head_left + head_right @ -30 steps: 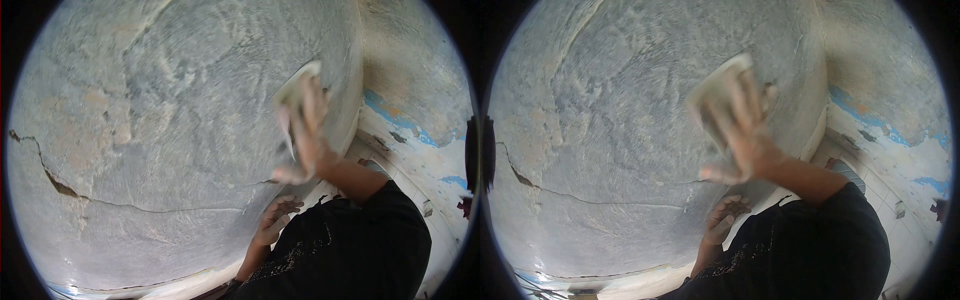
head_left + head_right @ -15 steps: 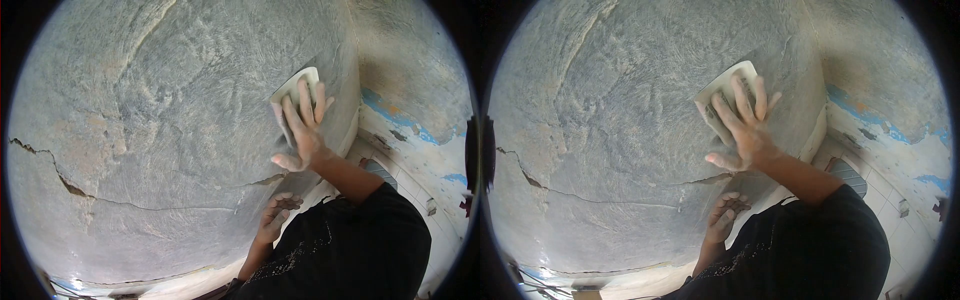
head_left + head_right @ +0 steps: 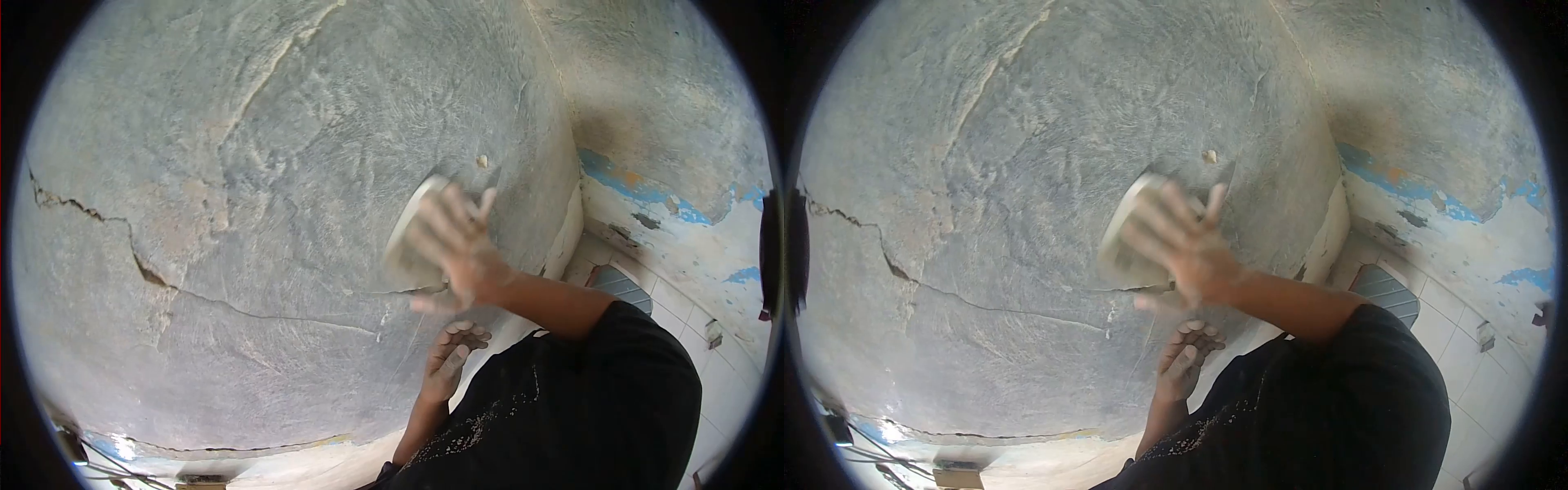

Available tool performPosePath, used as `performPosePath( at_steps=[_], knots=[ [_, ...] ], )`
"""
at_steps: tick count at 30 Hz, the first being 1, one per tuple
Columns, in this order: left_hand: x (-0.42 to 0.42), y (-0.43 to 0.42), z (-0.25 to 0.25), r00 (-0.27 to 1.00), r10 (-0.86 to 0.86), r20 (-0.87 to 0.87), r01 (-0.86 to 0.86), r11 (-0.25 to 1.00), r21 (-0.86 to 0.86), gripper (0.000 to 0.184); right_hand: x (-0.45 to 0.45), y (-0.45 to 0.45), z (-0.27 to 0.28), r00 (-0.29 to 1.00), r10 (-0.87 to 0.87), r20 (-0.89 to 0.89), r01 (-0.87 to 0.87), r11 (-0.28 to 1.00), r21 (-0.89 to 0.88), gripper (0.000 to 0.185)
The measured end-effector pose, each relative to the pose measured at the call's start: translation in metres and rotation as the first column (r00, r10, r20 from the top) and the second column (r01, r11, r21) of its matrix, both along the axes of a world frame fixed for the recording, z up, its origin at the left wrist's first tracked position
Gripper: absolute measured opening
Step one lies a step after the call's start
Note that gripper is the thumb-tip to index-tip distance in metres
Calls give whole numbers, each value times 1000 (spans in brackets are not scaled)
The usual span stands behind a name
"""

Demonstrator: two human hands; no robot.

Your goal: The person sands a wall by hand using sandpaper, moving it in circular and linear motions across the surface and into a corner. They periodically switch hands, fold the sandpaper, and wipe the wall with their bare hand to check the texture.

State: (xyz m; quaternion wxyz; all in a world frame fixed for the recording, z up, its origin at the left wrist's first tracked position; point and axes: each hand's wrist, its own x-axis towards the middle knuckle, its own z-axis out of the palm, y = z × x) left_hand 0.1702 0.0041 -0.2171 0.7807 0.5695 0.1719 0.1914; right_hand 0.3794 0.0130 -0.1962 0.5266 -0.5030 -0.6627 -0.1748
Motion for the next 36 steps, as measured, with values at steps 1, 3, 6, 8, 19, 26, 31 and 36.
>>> performPosePath(
  at_steps=[1, 3, 6, 8, 19, 26, 31, 36],
  knots=[
    [-1, -2, 4, 1000, -8, 15, 8, 1000, 4, 39, 5, 2, 2, 966, -181, -185, 182, 983, -12, 98],
    [-4, -2, 5, 999, -11, 40, 11, 1000, 10, 39, 5, 2, 9, 873, -311, -376, 324, 945, -30, 105],
    [-13, -3, 3, 998, -20, 60, 23, 999, -49, 39, -16, -8, 13, 989, -100, -110, 96, 995, -40, 104],
    [-17, -3, 3, 999, -20, 48, 22, 999, -31, 40, -9, -6, 10, 987, -161, 11, 161, 987, -24, 105],
    [-68, -2, 8, 998, -22, 55, 25, 998, -51, 44, -19, -1, 10, 877, -447, -179, 395, 880, -265, 115],
    [-109, 7, 26, 986, 36, 165, -22, 996, -84, 44, -77, -2, 28, 940, -314, 134, 316, 949, 6, 109],
    [-128, 9, 40, 974, 24, 224, -29, 999, 20, 48, -64, 9, 57, 856, -416, -306, 429, 903, -29, 94],
    [-137, 15, 39, 977, -6, 213, -13, 996, 92, 52, -89, 12, 59, 915, -309, 261, 260, 944, 204, 97]
  ],
)
